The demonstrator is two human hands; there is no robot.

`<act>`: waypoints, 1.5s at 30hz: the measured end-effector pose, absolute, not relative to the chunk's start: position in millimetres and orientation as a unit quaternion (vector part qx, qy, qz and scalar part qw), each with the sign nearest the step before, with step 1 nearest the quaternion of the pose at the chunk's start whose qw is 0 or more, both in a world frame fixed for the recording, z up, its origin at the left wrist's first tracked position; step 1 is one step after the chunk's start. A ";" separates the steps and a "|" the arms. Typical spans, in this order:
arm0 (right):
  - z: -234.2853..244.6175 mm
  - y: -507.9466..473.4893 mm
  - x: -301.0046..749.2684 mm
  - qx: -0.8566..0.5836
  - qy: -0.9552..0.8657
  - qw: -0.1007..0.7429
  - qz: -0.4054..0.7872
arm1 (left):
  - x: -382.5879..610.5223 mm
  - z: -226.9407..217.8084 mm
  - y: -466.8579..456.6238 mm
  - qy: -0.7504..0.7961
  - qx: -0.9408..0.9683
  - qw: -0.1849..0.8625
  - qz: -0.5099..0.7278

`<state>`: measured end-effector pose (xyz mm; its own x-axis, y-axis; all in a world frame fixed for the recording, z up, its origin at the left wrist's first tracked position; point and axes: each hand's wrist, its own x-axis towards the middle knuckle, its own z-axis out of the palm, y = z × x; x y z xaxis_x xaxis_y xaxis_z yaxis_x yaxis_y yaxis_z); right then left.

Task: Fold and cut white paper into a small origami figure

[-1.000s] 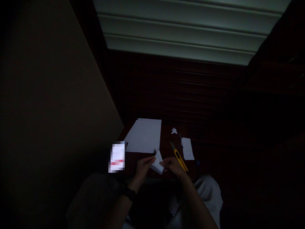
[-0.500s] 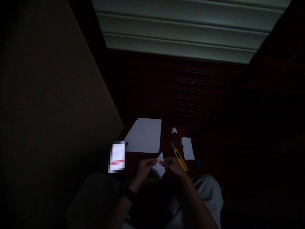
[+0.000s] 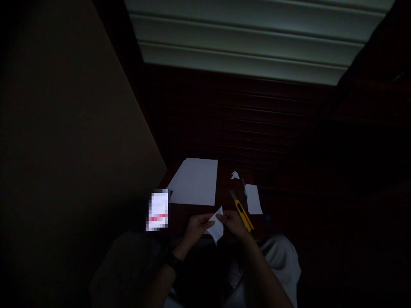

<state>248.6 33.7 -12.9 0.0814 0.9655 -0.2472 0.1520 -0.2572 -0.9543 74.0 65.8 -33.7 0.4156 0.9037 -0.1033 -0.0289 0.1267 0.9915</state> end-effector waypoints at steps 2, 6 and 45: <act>-11.3 33.7 247.9 -0.613 -0.457 0.403 0.503 | 74.1 -31.6 65.3 0.387 0.542 0.652 0.362; -8.8 33.8 247.5 -0.612 -0.458 0.400 0.506 | 73.6 -29.4 64.9 0.398 0.530 0.653 0.367; -18.7 35.7 249.2 -0.599 -0.439 0.421 0.520 | 75.8 -32.7 62.5 0.424 0.596 0.576 0.365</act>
